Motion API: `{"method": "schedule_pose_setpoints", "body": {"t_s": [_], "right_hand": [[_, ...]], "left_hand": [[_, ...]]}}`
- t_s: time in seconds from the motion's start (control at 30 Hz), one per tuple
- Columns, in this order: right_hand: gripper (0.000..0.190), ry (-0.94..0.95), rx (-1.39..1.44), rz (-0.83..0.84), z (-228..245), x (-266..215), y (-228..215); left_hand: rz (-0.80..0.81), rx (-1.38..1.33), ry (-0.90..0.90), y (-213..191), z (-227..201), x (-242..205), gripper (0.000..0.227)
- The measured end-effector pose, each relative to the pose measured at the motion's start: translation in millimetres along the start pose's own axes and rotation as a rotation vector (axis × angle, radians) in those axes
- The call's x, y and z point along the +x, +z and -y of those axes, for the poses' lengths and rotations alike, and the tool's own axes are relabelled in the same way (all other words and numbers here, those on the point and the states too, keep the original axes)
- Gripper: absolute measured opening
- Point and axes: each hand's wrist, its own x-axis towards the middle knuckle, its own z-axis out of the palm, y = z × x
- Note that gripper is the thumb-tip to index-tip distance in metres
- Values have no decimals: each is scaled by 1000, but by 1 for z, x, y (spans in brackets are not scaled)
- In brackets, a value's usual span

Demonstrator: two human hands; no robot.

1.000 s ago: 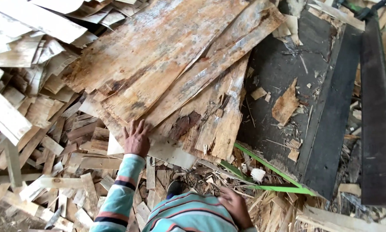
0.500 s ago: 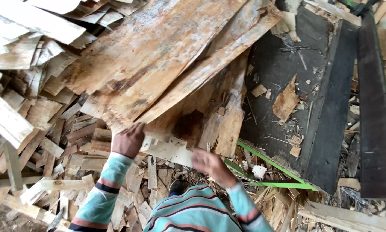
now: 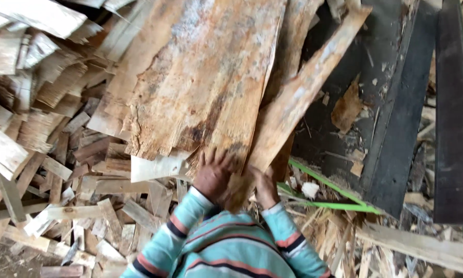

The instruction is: Trimming and cutting thin wood veneer sheets using a manual lever-operated blade.

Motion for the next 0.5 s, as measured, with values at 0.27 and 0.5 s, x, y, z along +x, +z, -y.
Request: {"method": "schedule_pose_setpoints", "body": {"t_s": [0.27, 0.5], "right_hand": [[76, -98, -553, -299, 0, 3, 1], [49, -164, -328, -297, 121, -61, 105]], "left_hand": [[141, -216, -185, 21, -24, 112, 92], [228, -161, -109, 62, -37, 131, 79]]}}
